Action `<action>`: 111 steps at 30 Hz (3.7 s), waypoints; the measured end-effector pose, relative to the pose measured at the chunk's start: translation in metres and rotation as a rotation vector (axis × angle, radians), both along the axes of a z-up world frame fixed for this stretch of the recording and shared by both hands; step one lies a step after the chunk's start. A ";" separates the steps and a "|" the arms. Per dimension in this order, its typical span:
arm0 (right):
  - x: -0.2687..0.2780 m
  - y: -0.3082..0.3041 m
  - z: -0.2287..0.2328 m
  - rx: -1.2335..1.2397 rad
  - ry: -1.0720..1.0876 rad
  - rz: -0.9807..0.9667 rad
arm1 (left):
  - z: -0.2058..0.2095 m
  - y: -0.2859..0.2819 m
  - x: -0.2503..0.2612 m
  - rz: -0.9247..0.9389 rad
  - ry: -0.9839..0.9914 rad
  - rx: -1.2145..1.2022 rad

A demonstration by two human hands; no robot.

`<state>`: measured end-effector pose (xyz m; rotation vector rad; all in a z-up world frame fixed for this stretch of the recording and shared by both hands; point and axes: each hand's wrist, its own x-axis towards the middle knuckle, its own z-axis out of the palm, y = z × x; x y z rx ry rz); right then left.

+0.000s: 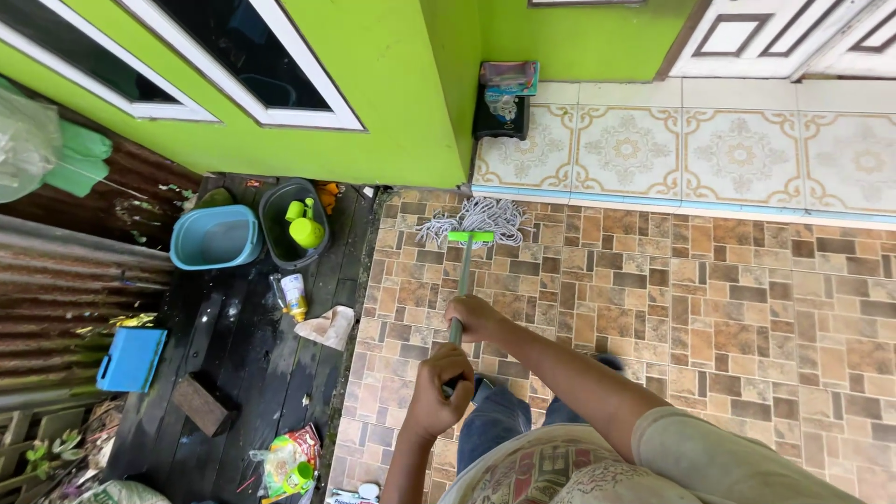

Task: The person is mopping the tiled floor of an entryway area using a traditional mop.

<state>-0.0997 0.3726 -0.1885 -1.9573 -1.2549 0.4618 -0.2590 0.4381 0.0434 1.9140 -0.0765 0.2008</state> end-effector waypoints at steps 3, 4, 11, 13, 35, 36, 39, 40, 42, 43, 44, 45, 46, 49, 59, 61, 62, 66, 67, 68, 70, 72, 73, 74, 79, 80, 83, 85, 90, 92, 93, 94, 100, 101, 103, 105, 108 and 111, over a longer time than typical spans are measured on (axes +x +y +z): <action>-0.011 -0.010 0.002 -0.030 -0.046 -0.036 | 0.001 0.001 -0.004 -0.085 0.013 -0.014; -0.012 -0.016 0.007 -0.038 -0.051 -0.037 | 0.000 -0.002 -0.005 -0.087 0.008 -0.021; -0.017 -0.068 0.004 -0.006 -0.068 -0.136 | -0.010 -0.030 -0.010 -0.120 -0.026 -0.115; -0.023 -0.087 0.007 0.103 -0.043 -0.168 | -0.018 -0.040 -0.016 -0.124 -0.013 -0.142; -0.032 -0.076 0.035 -0.188 0.025 -0.340 | -0.010 -0.011 -0.016 -0.112 0.036 -0.145; -0.034 -0.059 0.038 -0.206 0.031 -0.335 | -0.008 0.003 -0.016 -0.098 0.031 -0.157; -0.037 -0.006 0.038 -0.121 -0.056 -0.301 | -0.005 0.048 -0.020 -0.083 0.020 -0.119; -0.034 0.015 0.040 -0.117 -0.056 -0.306 | -0.003 0.066 -0.017 -0.088 0.019 -0.115; -0.032 0.055 0.045 -0.102 0.008 -0.303 | 0.000 0.100 -0.015 -0.064 0.022 -0.073; -0.031 0.075 0.044 -0.102 0.011 -0.310 | 0.001 0.116 -0.016 -0.071 0.024 -0.073; -0.028 0.096 0.044 -0.061 -0.003 -0.290 | 0.003 0.133 -0.015 -0.041 0.030 -0.078; -0.025 0.116 0.043 -0.019 -0.017 -0.270 | 0.005 0.149 -0.014 -0.011 0.037 -0.084; -0.023 0.137 0.038 -0.018 -0.013 -0.275 | 0.005 0.164 -0.014 -0.015 0.040 -0.083; -0.019 0.195 0.025 -0.075 -0.010 -0.244 | 0.002 0.208 -0.013 0.034 0.021 -0.031; -0.014 0.266 0.024 -0.058 -0.035 -0.031 | -0.007 0.248 -0.014 0.082 -0.048 0.122; -0.015 0.255 0.027 -0.076 -0.029 -0.023 | -0.004 0.241 -0.015 0.056 -0.040 0.127; -0.017 0.247 0.028 -0.075 -0.034 -0.017 | -0.002 0.236 -0.015 0.017 -0.036 0.127; -0.022 0.197 0.031 -0.019 -0.013 -0.037 | 0.003 0.201 -0.014 -0.112 -0.058 0.113; -0.021 0.182 0.031 -0.023 -0.017 -0.043 | 0.001 0.189 -0.013 -0.117 -0.063 0.109; -0.021 0.167 0.031 -0.061 -0.010 -0.049 | 0.000 0.175 -0.012 -0.144 -0.048 0.097; -0.020 0.133 0.031 -0.101 -0.005 -0.060 | -0.004 0.147 -0.011 -0.176 -0.036 0.083; -0.022 0.093 0.031 -0.015 -0.019 -0.101 | -0.010 0.116 -0.010 -0.225 -0.005 0.086; -0.023 0.072 0.036 -0.017 -0.022 -0.107 | -0.008 0.098 -0.010 -0.231 -0.008 0.085; -0.022 0.052 0.042 -0.056 0.005 -0.132 | -0.006 0.083 -0.008 -0.258 -0.023 0.077; -0.024 -0.058 0.044 -0.068 -0.057 -0.213 | -0.010 0.003 -0.002 -0.346 -0.065 0.035; -0.025 -0.080 0.035 -0.115 -0.064 -0.228 | -0.014 -0.014 -0.002 -0.377 -0.074 0.025; -0.032 -0.147 0.006 -0.025 -0.121 -0.291 | -0.031 -0.062 -0.005 -0.430 -0.093 -0.014; -0.036 -0.185 -0.002 0.119 -0.174 -0.332 | -0.044 -0.090 -0.005 -0.447 -0.108 -0.038; -0.052 -0.245 0.000 -0.092 -0.050 -0.497 | -0.063 -0.129 -0.008 -0.522 -0.052 -0.108; -0.052 -0.253 -0.002 -0.176 -0.041 -0.475 | -0.057 -0.133 -0.010 -0.516 -0.047 -0.099; -0.052 -0.255 -0.004 -0.259 -0.030 -0.465 | -0.054 -0.133 -0.011 -0.523 -0.038 -0.089; -0.053 -0.253 -0.006 -0.256 -0.030 -0.449 | -0.054 -0.131 -0.014 -0.507 -0.037 -0.086; -0.062 -0.207 -0.008 -0.095 0.027 -0.420 | -0.047 -0.096 -0.033 -0.421 0.009 -0.060; -0.062 -0.194 -0.006 -0.103 0.032 -0.417 | -0.043 -0.086 -0.035 -0.382 0.034 -0.068; -0.073 -0.167 -0.006 -0.117 0.048 -0.401 | -0.037 -0.067 -0.051 -0.331 0.070 -0.082; -0.078 -0.134 -0.006 -0.129 0.015 -0.319 | -0.033 -0.044 -0.066 -0.265 0.083 -0.081; -0.092 -0.077 -0.004 0.030 0.039 -0.293 | -0.019 -0.005 -0.088 -0.223 0.033 -0.010; -0.113 -0.016 0.007 0.015 0.049 -0.238 | -0.013 0.039 -0.106 -0.151 0.024 0.013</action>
